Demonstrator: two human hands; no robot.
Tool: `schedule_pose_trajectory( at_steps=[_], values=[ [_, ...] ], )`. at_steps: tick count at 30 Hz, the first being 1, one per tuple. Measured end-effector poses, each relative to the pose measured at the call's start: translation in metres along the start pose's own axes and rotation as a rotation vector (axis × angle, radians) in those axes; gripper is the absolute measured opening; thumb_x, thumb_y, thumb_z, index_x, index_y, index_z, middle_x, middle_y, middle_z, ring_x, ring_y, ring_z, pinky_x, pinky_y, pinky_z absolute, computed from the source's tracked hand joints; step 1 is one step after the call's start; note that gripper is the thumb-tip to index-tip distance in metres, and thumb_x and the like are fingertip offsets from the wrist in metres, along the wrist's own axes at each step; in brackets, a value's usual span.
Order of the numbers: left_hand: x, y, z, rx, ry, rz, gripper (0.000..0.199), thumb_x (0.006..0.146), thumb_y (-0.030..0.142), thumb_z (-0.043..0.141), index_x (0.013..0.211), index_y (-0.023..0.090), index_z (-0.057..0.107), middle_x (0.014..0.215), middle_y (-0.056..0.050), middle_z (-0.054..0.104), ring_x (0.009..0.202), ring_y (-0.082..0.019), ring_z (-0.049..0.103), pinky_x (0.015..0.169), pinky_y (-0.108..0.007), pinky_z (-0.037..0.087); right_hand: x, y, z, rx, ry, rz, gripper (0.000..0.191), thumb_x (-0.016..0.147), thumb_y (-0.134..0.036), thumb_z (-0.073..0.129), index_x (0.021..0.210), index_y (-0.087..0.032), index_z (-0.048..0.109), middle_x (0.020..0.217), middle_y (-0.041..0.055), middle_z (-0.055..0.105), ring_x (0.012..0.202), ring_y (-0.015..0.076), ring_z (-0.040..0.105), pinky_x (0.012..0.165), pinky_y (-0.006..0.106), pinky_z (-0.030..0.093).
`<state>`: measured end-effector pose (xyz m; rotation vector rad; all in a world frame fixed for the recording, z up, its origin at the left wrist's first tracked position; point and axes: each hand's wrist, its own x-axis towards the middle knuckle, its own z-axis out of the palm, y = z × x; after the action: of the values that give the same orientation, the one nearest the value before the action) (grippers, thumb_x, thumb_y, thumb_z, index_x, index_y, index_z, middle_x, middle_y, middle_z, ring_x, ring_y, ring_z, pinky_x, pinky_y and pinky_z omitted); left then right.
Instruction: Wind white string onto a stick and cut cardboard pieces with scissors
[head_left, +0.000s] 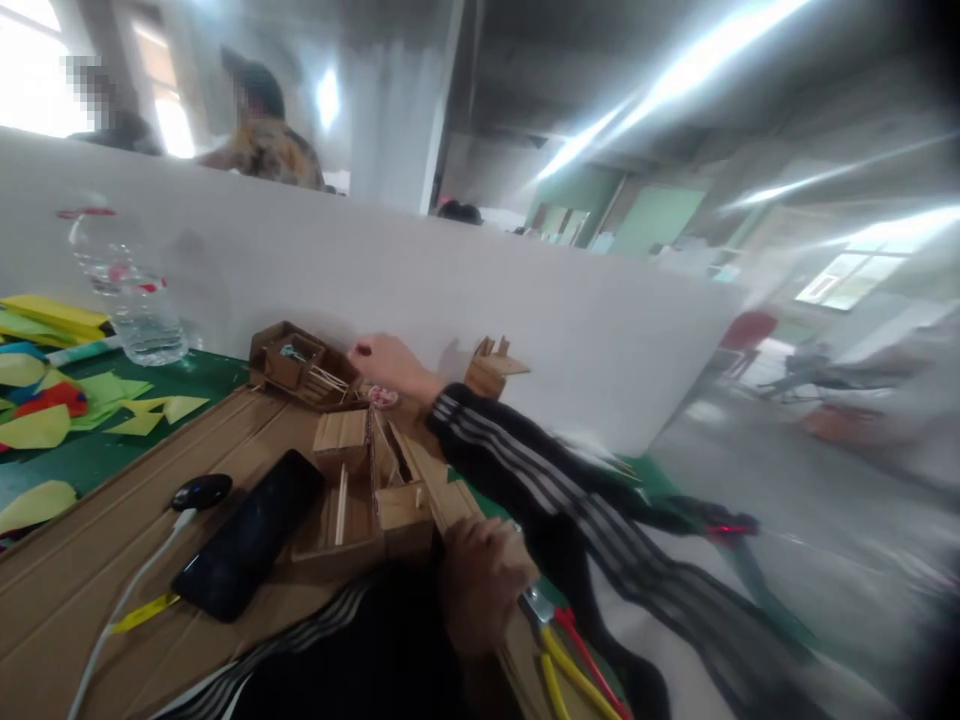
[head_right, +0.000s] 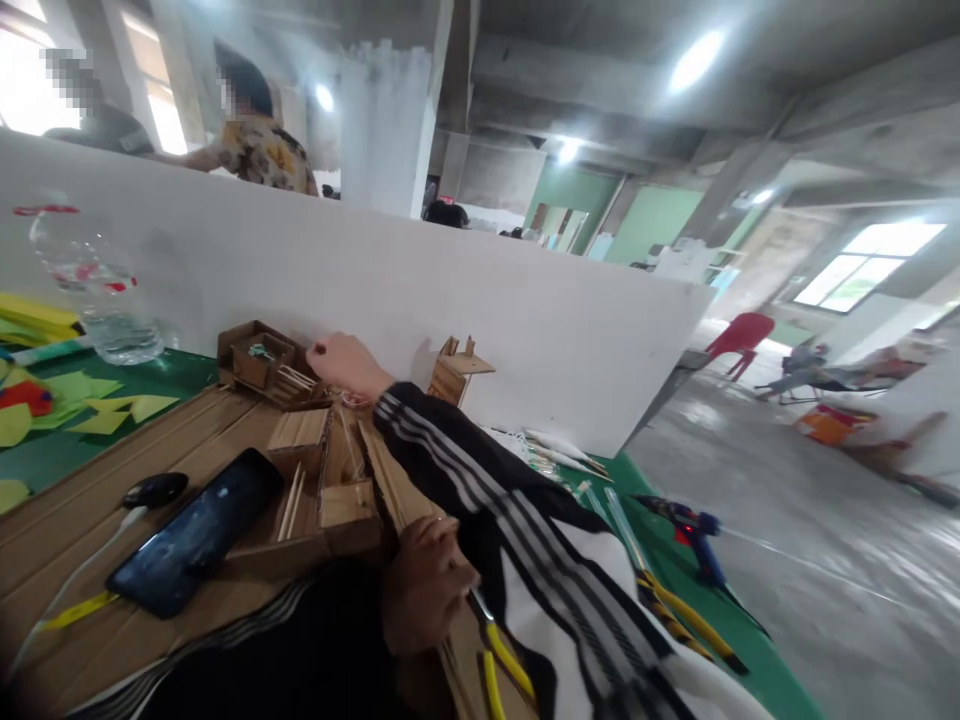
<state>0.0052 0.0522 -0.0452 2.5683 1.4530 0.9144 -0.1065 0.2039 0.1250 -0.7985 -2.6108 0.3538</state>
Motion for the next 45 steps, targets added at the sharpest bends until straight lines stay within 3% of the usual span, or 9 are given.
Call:
schedule_pose_trajectory(
  at_steps=[7, 10, 14, 17, 21, 27, 32, 38, 45],
  values=[
    [-0.001, 0.008, 0.007, -0.068, 0.038, -0.097, 0.035, 0.075, 0.016, 0.055, 0.106, 0.025, 0.069, 0.109, -0.009, 0.066, 0.107, -0.03, 0.056, 0.095, -0.05, 0.043, -0.211, 0.01, -0.048, -0.07, -0.158, 0.099, 0.022, 0.087, -0.028, 0.054, 0.075, -0.018, 0.07, 0.068, 0.002, 0.069, 0.058, 0.0133, 0.059, 0.057, 0.022, 0.038],
    [-0.004, 0.007, 0.01, -0.082, 0.046, -0.115, 0.042, 0.076, 0.015, 0.053, 0.116, 0.021, 0.065, 0.12, -0.012, 0.063, 0.115, -0.032, 0.052, 0.101, -0.051, 0.039, -0.289, 0.013, -0.053, -0.048, -0.205, 0.259, 0.016, 0.084, -0.032, 0.055, 0.082, -0.027, 0.071, 0.076, 0.0008, 0.072, 0.066, 0.0182, 0.064, 0.059, 0.026, 0.042],
    [-0.005, 0.006, 0.007, -0.105, 0.037, -0.057, 0.038, 0.078, 0.011, 0.049, 0.109, 0.026, 0.066, 0.127, -0.005, 0.06, 0.126, -0.027, 0.045, 0.11, -0.048, 0.032, -0.36, 0.029, -0.046, 0.025, -0.109, 0.551, 0.022, 0.087, -0.034, 0.048, 0.085, -0.029, 0.07, 0.079, 0.0008, 0.073, 0.07, 0.0204, 0.067, 0.061, 0.028, 0.046],
    [-0.004, 0.006, 0.006, -0.109, 0.061, -0.08, 0.034, 0.084, 0.009, 0.041, 0.103, 0.022, 0.067, 0.122, -0.007, 0.061, 0.129, -0.027, 0.041, 0.111, -0.05, 0.032, -0.385, 0.045, -0.043, 0.011, -0.066, 0.633, 0.026, 0.09, -0.033, 0.045, 0.086, -0.025, 0.07, 0.083, 0.0035, 0.073, 0.076, 0.0206, 0.068, 0.067, 0.028, 0.048],
    [-0.002, 0.009, 0.007, -0.11, 0.091, -0.078, 0.034, 0.086, 0.008, 0.04, 0.099, 0.02, 0.068, 0.127, -0.007, 0.058, 0.135, -0.028, 0.033, 0.111, -0.053, 0.032, -0.378, 0.074, -0.063, -0.164, -0.056, 0.626, 0.025, 0.09, -0.03, 0.045, 0.086, -0.022, 0.069, 0.084, 0.0053, 0.073, 0.078, 0.0209, 0.068, 0.068, 0.029, 0.047],
    [0.0, 0.008, 0.007, -0.087, 0.061, -0.1, 0.029, 0.084, 0.012, 0.049, 0.103, 0.021, 0.068, 0.14, -0.008, 0.049, 0.138, -0.033, 0.026, 0.11, -0.061, 0.028, -0.313, 0.147, -0.09, -0.309, -0.021, 0.622, 0.018, 0.093, -0.022, 0.051, 0.086, -0.02, 0.068, 0.087, 0.0065, 0.07, 0.082, 0.0189, 0.065, 0.077, 0.031, 0.048],
    [-0.001, 0.007, 0.006, -0.091, 0.039, -0.096, 0.036, 0.08, 0.007, 0.048, 0.107, 0.022, 0.066, 0.141, -0.007, 0.048, 0.139, -0.032, 0.026, 0.112, -0.058, 0.028, -0.262, 0.186, -0.06, -0.344, -0.002, 0.617, 0.025, 0.094, -0.032, 0.054, 0.116, -0.02, 0.06, 0.121, 0.0072, 0.06, 0.101, 0.0202, 0.061, 0.086, 0.039, 0.053],
    [-0.002, 0.007, 0.007, -0.104, 0.034, -0.068, 0.039, 0.075, 0.003, 0.047, 0.104, 0.021, 0.066, 0.139, -0.009, 0.048, 0.138, -0.032, 0.029, 0.11, -0.058, 0.031, -0.221, 0.205, -0.022, -0.369, -0.054, 0.702, 0.033, 0.093, -0.031, 0.058, 0.122, -0.016, 0.055, 0.121, 0.0089, 0.059, 0.102, 0.0223, 0.061, 0.085, 0.043, 0.053],
    [-0.001, 0.007, 0.007, -0.144, 0.029, -0.092, 0.043, 0.075, 0.003, 0.047, 0.109, 0.023, 0.064, 0.14, -0.008, 0.047, 0.139, -0.031, 0.027, 0.111, -0.061, 0.028, -0.216, 0.206, -0.024, -0.367, -0.03, 0.771, 0.031, 0.093, -0.031, 0.058, 0.12, -0.016, 0.057, 0.12, 0.0092, 0.059, 0.101, 0.0217, 0.062, 0.084, 0.042, 0.053]
  ],
)
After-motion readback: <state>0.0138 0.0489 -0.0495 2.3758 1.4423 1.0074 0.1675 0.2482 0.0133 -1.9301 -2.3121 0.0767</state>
